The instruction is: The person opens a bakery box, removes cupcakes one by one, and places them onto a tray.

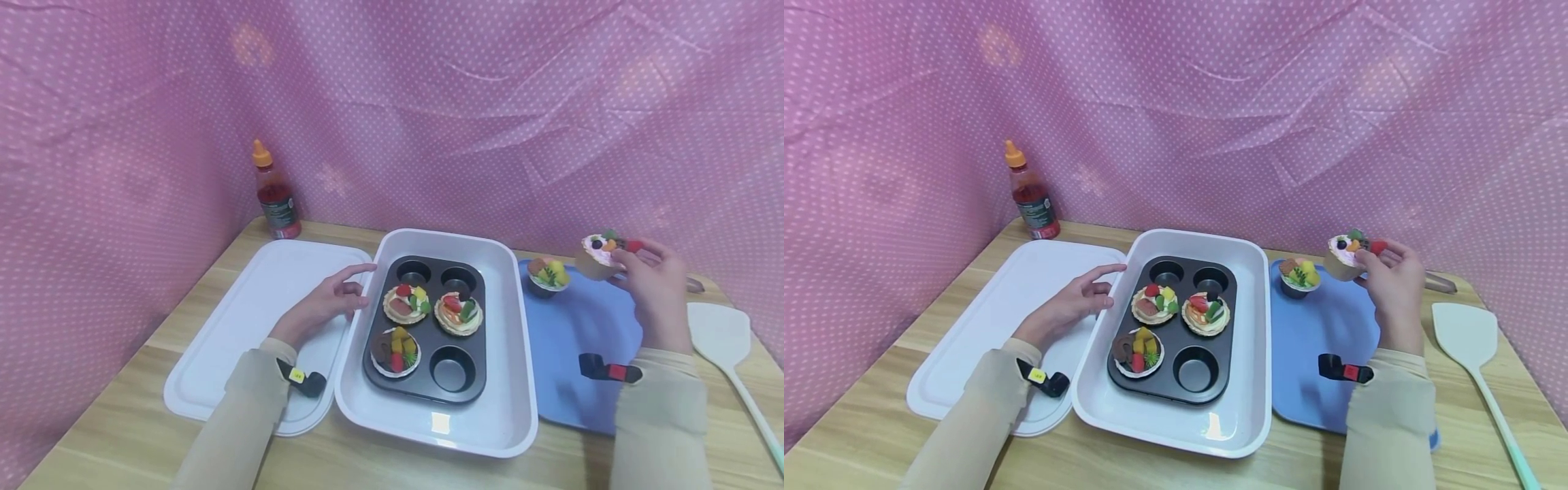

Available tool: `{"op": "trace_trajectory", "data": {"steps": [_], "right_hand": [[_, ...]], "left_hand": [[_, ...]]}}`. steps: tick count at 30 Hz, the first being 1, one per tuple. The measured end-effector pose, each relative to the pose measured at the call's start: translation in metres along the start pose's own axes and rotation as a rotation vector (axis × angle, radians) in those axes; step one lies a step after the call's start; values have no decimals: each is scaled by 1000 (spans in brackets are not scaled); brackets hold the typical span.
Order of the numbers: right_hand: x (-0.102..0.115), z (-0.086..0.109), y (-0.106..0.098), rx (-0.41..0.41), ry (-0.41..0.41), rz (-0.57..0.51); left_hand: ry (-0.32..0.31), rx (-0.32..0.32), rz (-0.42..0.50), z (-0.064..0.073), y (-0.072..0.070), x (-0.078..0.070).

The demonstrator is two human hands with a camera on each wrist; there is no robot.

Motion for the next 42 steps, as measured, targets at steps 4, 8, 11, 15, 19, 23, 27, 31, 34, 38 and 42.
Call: {"op": "trace_trajectory", "data": {"steps": [4,8,11,15,19,23,27,31,34,38,42], "right_hand": [[-3,-2,-4,-14,39,23],[-7,-5,-5,-34,54,42],[-10,-7,-4,-58,75,32],[-15,-10,-4,-91,121,45],[-21,-13,-6,-110,154,80],[-28,-16,-7,-111,159,95],[-33,-21,-8,-102,160,70],[-37,-25,-10,-97,163,88],[-41,-28,-11,-93,157,38],[-46,-31,-12,-80,164,-23],[-49,-32,-13,-91,161,-20]], "left_hand": [[8,4,0,1,-1,-1],[5,2,1,2,-1,0],[1,1,6,1,-1,0],[4,4,6,1,-1,1],[7,5,1,1,0,1],[4,2,0,0,-1,1],[6,4,7,-1,-1,2],[6,9,6,-1,-1,2],[7,13,2,-1,-2,2],[5,13,1,0,-1,0],[-4,11,3,0,-1,-1]]}}
Point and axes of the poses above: each hand's wrist, its own z-axis away from the middle knuckle, its own y-axis out of the palm, x = y × z, the point moved 3 cm from there along -z, towards the middle knuckle, and after that the axes turned 5 degrees about y, right-handed, at the moved point
